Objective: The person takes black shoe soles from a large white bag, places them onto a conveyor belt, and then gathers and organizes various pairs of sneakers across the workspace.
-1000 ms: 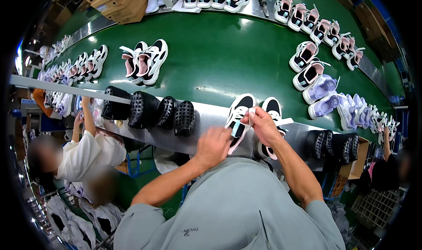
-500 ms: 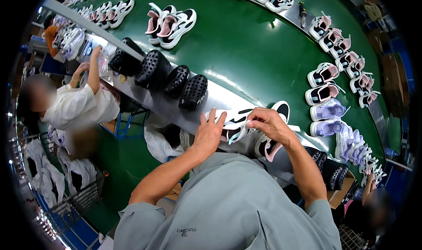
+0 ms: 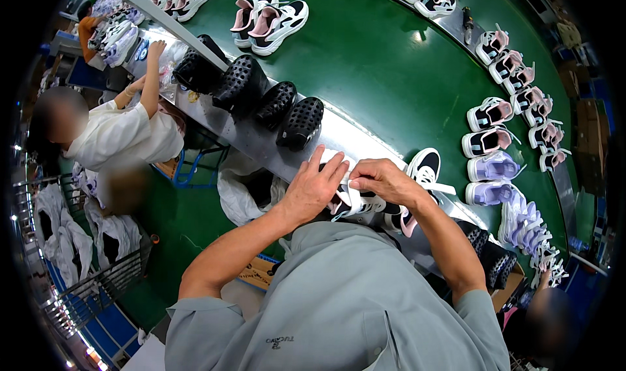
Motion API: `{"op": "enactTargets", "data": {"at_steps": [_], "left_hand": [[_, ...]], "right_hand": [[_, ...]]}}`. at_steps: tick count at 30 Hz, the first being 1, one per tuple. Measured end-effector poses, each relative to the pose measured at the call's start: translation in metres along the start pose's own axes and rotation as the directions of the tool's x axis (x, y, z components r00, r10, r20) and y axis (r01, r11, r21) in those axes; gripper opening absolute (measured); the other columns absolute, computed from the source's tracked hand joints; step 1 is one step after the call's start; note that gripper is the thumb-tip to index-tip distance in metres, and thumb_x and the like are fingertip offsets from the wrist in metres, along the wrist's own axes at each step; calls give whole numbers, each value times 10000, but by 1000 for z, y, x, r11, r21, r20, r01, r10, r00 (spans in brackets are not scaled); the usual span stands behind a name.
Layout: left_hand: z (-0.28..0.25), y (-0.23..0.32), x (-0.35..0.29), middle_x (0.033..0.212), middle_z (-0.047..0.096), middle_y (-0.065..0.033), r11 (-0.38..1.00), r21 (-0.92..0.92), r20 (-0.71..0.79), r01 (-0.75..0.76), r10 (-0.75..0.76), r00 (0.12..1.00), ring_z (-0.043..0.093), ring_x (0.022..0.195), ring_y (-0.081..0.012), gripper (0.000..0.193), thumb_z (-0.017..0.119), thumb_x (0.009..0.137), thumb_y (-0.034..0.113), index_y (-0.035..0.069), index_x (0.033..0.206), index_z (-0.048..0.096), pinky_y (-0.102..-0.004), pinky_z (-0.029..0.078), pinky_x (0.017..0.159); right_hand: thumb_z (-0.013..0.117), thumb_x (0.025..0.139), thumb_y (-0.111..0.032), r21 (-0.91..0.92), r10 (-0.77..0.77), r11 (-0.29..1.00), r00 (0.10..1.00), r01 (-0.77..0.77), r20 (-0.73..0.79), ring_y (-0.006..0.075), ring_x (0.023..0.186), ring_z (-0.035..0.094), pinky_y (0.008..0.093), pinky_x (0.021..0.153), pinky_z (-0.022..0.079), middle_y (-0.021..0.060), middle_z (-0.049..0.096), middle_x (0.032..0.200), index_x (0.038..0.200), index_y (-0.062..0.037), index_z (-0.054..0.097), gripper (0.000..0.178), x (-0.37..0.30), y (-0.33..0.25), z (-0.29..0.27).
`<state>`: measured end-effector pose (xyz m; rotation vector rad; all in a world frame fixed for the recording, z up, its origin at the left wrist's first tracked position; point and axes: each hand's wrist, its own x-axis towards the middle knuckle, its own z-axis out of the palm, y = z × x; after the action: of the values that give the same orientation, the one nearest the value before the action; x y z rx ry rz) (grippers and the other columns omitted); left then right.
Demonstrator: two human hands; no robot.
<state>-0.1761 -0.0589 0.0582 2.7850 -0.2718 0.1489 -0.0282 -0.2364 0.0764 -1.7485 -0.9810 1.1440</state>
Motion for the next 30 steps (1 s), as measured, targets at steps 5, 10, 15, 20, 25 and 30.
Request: {"op": "enactTargets", "data": {"at_steps": [5,10,15,20,25,30], "left_hand": [[-2,4,-2,1380,519,-173,988,-137,35,65,-61,998,460,1288,-466,531,637,829,52,1,1350,548,-500,463,1021],[24,1,-9,1290,540,-215,828,-425,92,366,-363,927,496,1179,-454,572,530,805,-84,20,1368,524,-492,425,1021],[65,-3,-5,1166,573,-275,782,-416,97,464,-469,878,565,1026,-471,560,621,835,18,68,1383,516,-513,452,930],[65,-5,20,956,667,-285,760,-337,305,556,-471,828,642,912,-470,242,538,952,189,19,1097,630,-554,500,808],[66,-10,15,854,683,-251,888,-229,198,400,-360,912,664,814,-451,248,513,978,173,-20,910,652,-546,522,736],[3,24,24,742,668,-199,978,-90,310,186,-149,939,684,703,-391,285,698,887,253,-18,941,631,-460,543,615]], "right_hand": [[725,887,-176,-183,-132,975,991,126,-19,339,753,598,425,709,473,151,629,832,891,3,646,196,6,-8,10],[732,845,-121,-321,-122,947,948,22,-293,354,728,609,434,674,489,168,637,831,875,14,610,184,7,4,23],[718,849,-94,-15,186,967,742,-255,-644,306,723,626,382,674,510,142,618,805,987,8,593,213,-32,1,45],[731,833,-144,-407,-137,881,694,-241,-707,346,810,644,458,705,521,143,605,904,998,-61,580,238,-14,27,79],[699,849,-107,-484,-239,833,614,-270,-752,319,769,626,426,651,509,123,555,865,912,-60,582,141,-16,42,99],[707,863,-111,-122,-65,883,140,-454,-988,338,815,603,420,731,500,152,582,928,1007,-37,598,195,-97,40,109]]}}
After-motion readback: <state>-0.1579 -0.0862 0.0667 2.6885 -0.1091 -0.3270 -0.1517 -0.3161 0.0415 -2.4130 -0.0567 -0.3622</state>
